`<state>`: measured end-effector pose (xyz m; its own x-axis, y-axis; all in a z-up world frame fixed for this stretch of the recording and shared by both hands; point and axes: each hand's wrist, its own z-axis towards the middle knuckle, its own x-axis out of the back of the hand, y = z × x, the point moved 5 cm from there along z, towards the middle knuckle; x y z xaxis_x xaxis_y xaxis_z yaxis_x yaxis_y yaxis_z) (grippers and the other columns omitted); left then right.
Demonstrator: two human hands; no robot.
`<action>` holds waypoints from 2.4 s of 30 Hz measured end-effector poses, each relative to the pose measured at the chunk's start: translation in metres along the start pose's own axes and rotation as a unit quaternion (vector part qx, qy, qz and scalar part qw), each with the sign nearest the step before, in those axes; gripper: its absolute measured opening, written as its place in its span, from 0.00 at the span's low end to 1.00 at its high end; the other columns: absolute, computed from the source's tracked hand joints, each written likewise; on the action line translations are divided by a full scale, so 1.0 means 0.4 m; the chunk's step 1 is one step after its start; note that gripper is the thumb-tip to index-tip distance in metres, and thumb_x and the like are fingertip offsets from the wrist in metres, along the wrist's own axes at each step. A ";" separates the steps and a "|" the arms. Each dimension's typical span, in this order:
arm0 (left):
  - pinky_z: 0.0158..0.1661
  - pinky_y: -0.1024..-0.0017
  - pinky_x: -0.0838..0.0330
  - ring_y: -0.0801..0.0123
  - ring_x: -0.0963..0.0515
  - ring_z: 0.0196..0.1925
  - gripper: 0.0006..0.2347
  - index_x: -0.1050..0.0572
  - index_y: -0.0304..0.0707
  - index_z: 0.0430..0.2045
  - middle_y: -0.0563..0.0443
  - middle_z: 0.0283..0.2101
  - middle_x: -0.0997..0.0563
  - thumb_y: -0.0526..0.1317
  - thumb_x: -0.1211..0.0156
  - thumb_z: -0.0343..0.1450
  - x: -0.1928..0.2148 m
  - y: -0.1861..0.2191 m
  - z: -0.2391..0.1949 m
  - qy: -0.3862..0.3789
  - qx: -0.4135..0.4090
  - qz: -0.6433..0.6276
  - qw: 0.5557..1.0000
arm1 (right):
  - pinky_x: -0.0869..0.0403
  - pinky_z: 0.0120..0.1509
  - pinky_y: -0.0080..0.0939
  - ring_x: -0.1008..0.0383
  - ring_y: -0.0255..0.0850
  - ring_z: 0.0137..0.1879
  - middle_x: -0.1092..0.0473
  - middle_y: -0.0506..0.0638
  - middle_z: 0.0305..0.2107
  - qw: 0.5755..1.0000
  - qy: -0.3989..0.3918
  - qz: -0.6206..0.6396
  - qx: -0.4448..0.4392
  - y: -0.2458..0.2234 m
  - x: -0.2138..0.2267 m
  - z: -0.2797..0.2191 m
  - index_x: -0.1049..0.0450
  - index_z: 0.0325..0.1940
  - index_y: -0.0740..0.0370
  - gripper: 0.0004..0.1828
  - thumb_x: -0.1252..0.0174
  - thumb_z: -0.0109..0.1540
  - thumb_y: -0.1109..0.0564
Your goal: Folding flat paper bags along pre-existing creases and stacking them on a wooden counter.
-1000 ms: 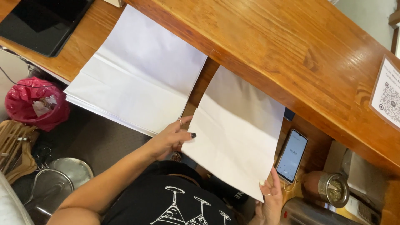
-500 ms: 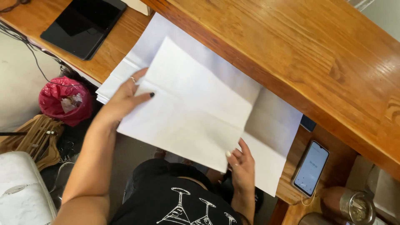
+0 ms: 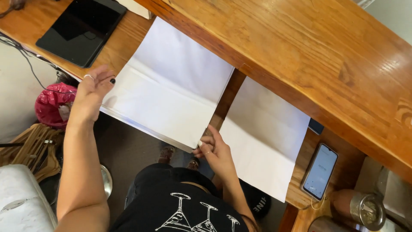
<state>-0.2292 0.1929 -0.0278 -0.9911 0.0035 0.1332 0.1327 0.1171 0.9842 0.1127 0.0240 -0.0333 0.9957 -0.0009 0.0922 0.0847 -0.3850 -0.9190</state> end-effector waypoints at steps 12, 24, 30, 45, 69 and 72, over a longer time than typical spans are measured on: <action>0.65 0.61 0.37 0.58 0.23 0.65 0.14 0.23 0.47 0.49 0.44 0.63 0.23 0.39 0.44 0.69 -0.469 0.146 -0.312 -0.234 -0.192 0.067 0.951 | 0.29 0.69 0.46 0.27 0.48 0.63 0.27 0.57 0.56 0.865 0.486 -0.124 0.013 0.118 0.438 -0.334 0.27 0.62 0.64 0.21 0.46 0.64 0.60; 0.71 0.61 0.57 0.57 0.67 0.82 0.35 0.46 0.50 0.72 0.41 0.80 0.71 0.42 0.39 0.67 -0.650 0.068 -0.424 -0.402 0.062 0.082 0.910 | 0.34 0.72 0.46 0.35 0.45 0.72 0.37 0.55 0.69 0.879 0.456 0.030 -0.137 0.121 0.459 -0.375 0.50 0.78 0.64 0.39 0.49 0.64 0.56; 0.71 0.59 0.54 0.56 0.48 0.79 0.33 0.44 0.47 0.71 0.37 0.79 0.60 0.36 0.39 0.68 -0.641 0.110 -0.406 -0.327 -0.012 0.067 0.943 | 0.23 0.56 0.41 0.24 0.42 0.51 0.26 0.57 0.51 0.846 0.512 0.153 -0.003 0.282 0.582 -0.370 0.33 0.64 0.62 0.31 0.35 0.57 0.61; 0.59 0.70 0.30 0.68 0.24 0.63 0.31 0.33 0.34 0.67 0.46 0.64 0.22 0.24 0.47 0.64 -0.495 0.017 -0.405 -0.122 0.125 -0.241 0.955 | 0.32 0.67 0.52 0.31 0.53 0.62 0.32 0.68 0.59 0.909 0.356 0.216 0.013 0.221 0.402 -0.374 0.47 0.79 0.67 0.44 0.48 0.57 0.71; 0.59 0.51 0.46 0.40 0.30 0.57 0.19 0.20 0.25 0.52 0.31 0.54 0.23 0.35 0.43 0.67 -0.008 -0.014 -0.060 0.203 -0.184 0.334 0.902 | 0.19 0.59 0.46 0.18 0.54 0.49 0.30 0.58 0.57 0.997 -0.033 0.047 0.052 0.034 0.035 0.008 0.44 0.75 0.61 0.30 0.53 0.68 0.59; 0.61 0.45 0.40 0.39 0.38 0.60 0.22 0.22 0.18 0.56 0.33 0.61 0.36 0.32 0.42 0.67 -0.060 0.074 -0.139 0.239 -0.272 0.325 0.874 | 0.18 0.52 0.41 0.16 0.46 0.51 0.25 0.54 0.53 0.997 0.055 -0.014 0.046 0.041 0.128 -0.051 0.30 0.67 0.58 0.25 0.44 0.65 0.55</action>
<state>-0.2007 0.1412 0.0046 -0.6034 -0.5369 0.5897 0.7804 -0.2453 0.5752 0.1643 -0.0012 -0.0360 0.9833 -0.0944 0.1554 0.1207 -0.2999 -0.9463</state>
